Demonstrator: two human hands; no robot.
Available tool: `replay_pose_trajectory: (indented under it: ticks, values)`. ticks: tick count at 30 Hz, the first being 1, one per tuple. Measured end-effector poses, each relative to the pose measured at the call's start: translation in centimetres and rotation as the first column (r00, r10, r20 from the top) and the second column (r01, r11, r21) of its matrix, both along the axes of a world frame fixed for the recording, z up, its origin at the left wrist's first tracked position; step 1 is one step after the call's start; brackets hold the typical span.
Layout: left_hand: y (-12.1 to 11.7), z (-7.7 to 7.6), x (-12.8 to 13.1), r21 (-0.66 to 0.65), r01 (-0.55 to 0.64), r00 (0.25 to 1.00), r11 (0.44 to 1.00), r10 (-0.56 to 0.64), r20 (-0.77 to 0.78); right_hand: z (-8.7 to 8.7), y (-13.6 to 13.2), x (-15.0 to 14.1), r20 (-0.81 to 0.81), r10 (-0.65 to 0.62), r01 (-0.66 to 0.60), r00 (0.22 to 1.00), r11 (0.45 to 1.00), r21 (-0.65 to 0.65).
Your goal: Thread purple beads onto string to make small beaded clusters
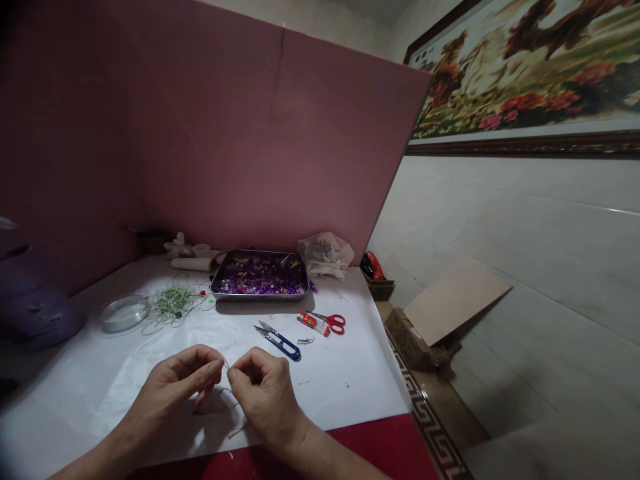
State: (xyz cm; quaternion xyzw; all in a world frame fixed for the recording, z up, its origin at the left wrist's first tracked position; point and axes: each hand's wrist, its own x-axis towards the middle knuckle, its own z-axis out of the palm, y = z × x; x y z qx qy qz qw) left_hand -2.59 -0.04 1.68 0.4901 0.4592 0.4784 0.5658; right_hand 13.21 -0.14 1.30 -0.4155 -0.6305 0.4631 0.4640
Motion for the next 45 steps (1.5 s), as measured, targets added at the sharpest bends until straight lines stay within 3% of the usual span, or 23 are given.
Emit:
replay_pose_trajectory:
  ticks: [11,19,33,38,45]
  values:
    - [0.0,0.0,0.5,-0.126,0.023,0.987,0.992,-0.002,0.163,0.1,0.3,0.0,-0.091,0.016,-0.020,0.996,0.999,-0.037]
    - [0.0,0.1,0.4,-0.117,-0.020,0.995,0.993,0.031,0.091,0.0,0.3,-0.4,-0.197,0.045,-0.084,0.979,0.978,-0.192]
    - [0.6,-1.2,-0.2,-0.048,0.068,0.997,0.996,-0.067,0.037,0.2,0.3,-0.6,-0.192,0.090,-0.137,0.977,0.960,-0.246]
    - [0.4,-1.2,-0.2,-0.023,0.040,0.999,0.999,-0.039,0.023,0.5,0.1,-0.6,-0.120,0.064,-0.087,0.991,0.977,-0.197]
    - [0.3,-0.7,0.0,0.009,0.047,0.999,0.999,-0.047,-0.008,0.6,0.2,-0.6,-0.118,0.005,-0.033,0.993,0.971,-0.237]
